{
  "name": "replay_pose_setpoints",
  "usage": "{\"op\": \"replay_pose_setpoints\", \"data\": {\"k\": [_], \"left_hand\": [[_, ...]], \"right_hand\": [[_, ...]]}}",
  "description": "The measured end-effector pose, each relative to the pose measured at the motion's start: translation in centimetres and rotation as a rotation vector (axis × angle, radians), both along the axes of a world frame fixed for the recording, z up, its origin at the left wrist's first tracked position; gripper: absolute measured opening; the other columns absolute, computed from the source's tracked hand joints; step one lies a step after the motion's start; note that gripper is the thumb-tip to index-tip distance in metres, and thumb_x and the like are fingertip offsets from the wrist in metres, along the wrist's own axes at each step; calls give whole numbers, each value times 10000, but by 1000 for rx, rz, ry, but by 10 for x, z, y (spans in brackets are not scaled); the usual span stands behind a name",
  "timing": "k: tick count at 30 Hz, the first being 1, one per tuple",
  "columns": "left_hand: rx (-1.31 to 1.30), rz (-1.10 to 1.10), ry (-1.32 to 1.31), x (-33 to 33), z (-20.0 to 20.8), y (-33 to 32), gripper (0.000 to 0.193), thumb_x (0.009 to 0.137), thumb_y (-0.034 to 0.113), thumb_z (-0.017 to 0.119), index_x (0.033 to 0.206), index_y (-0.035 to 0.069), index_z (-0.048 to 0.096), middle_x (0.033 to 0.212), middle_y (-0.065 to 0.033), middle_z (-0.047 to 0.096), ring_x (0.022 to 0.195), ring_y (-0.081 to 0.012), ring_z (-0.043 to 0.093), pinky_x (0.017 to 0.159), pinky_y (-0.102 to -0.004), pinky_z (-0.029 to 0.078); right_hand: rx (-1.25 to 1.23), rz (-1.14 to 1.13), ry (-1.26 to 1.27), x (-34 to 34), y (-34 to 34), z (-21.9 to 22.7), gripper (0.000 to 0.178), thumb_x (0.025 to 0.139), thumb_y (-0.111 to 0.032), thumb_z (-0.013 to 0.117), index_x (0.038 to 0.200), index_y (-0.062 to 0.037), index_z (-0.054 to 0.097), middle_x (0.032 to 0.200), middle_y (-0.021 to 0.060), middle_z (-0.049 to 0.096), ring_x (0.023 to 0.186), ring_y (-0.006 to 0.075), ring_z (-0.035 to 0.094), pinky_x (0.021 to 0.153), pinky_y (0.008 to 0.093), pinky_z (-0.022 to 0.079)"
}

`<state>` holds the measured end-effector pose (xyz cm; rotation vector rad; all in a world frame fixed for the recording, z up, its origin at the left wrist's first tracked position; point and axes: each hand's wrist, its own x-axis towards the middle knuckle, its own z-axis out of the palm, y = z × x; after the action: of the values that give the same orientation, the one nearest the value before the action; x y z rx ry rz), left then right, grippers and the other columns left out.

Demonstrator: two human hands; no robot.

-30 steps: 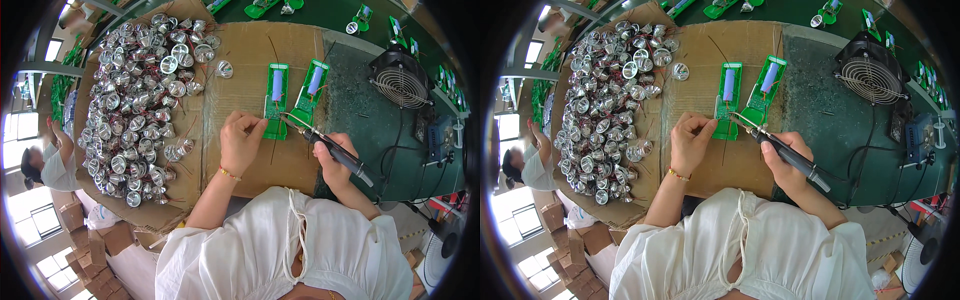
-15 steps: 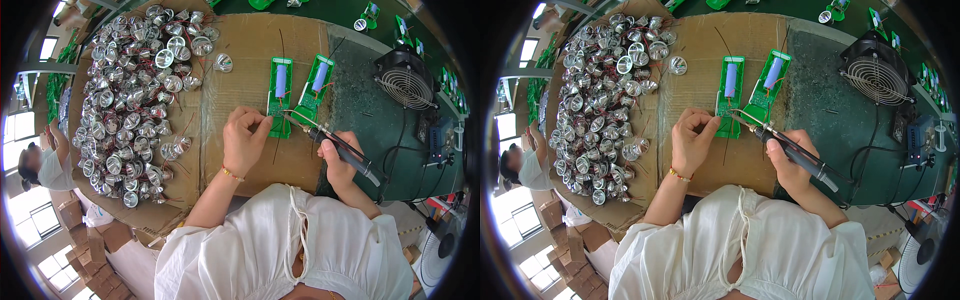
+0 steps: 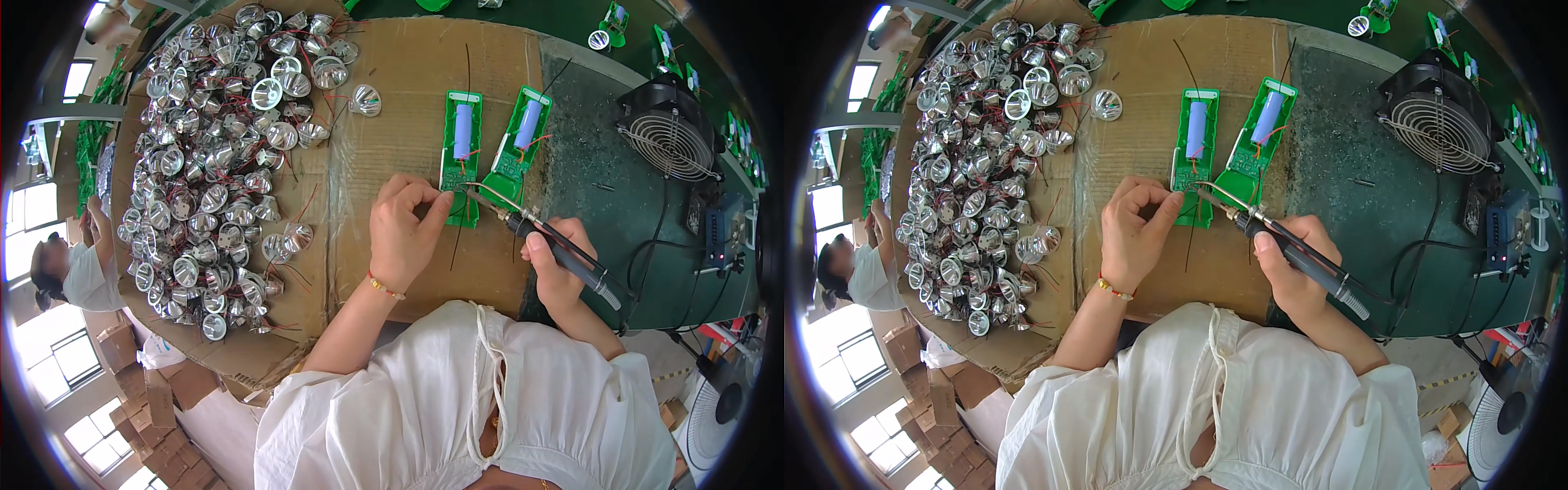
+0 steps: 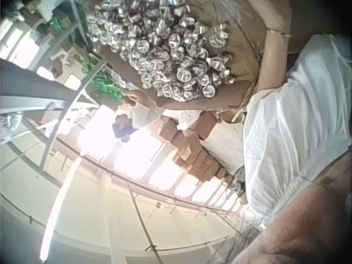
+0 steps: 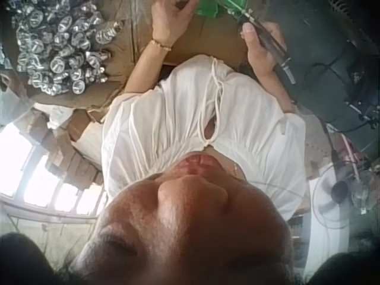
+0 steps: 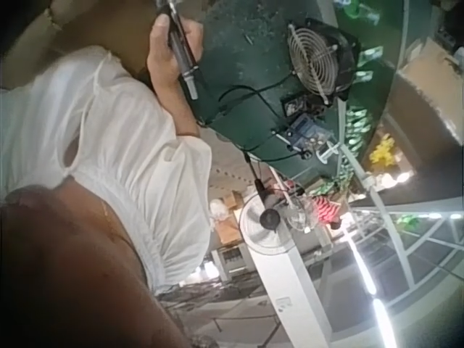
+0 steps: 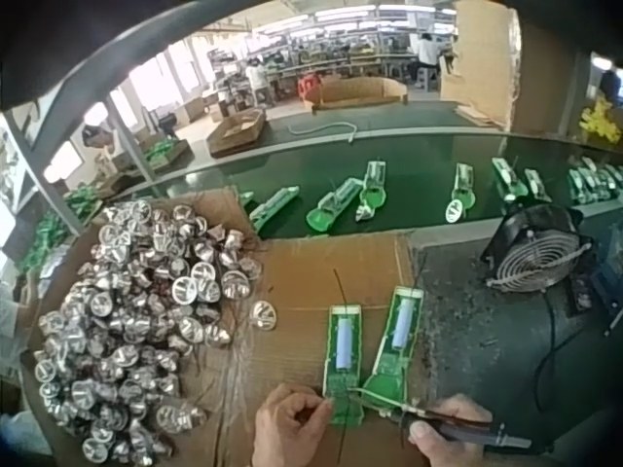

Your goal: Soldering wires and connectors to small circuit boards for LED devices.

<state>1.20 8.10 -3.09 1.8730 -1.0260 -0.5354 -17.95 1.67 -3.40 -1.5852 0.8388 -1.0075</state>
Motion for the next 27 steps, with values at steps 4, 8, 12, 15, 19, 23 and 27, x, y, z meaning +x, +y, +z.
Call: {"op": "replay_pose_setpoints", "data": {"k": [4, 8, 12, 15, 19, 23, 27], "left_hand": [[-11, -5, -6, 1, 1, 0, 108, 738, 94, 682, 711, 4, 628, 763, -94, 583, 666, -230, 550, 603, -316, 438], [-1, 0, 9, 1, 1, -2, 109, 736, 95, 682, 707, 3, 632, 757, -100, 586, 658, -229, 559, 598, -311, 445], [-8, 7, -4, 1, 2, -2, 114, 737, 98, 679, 698, 1, 632, 752, -102, 587, 637, -228, 566, 585, -311, 450], [16, -3, -37, 2, 2, -2, 116, 739, 102, 676, 700, 0, 634, 746, -105, 588, 617, -222, 570, 566, -307, 451], [37, -6, -31, 1, 7, -1, 101, 733, 86, 677, 695, 2, 635, 762, -106, 583, 613, -218, 573, 551, -301, 449], [-146, -22, 30, 2, 13, 7, 85, 719, 69, 699, 721, 7, 640, 790, -83, 573, 605, -170, 572, 549, -273, 458], [-162, -95, -212, 6, 2, 9, 108, 701, 68, 719, 753, 12, 642, 786, -63, 567, 631, -140, 559, 549, -260, 460]], "right_hand": [[-30, 20, -1, -1, -1, 1, 169, 800, -98, 657, 809, 3, 521, 629, 52, 595, 523, 74, 529, 500, 220, 424], [84, -69, -74, -2, 5, 5, 171, 813, -95, 641, 839, 6, 507, 631, 68, 591, 544, 91, 548, 513, 228, 442], [119, -88, -111, -5, 4, 8, 184, 821, -93, 631, 856, 13, 486, 642, 81, 585, 556, 98, 554, 521, 226, 447], [95, -47, -103, -9, 5, 5, 178, 821, -86, 629, 854, 14, 486, 655, 87, 589, 559, 97, 556, 524, 224, 450], [110, -51, -104, -10, 7, 5, 175, 820, -83, 630, 854, 13, 488, 656, 86, 589, 561, 96, 557, 525, 222, 451], [125, -77, -99, -12, 7, 6, 171, 819, -81, 631, 853, 14, 492, 659, 82, 592, 563, 94, 558, 526, 222, 452], [117, -46, -121, -9, 7, 4, 160, 821, -77, 626, 849, 12, 496, 664, 78, 596, 564, 91, 558, 524, 219, 449]]}}
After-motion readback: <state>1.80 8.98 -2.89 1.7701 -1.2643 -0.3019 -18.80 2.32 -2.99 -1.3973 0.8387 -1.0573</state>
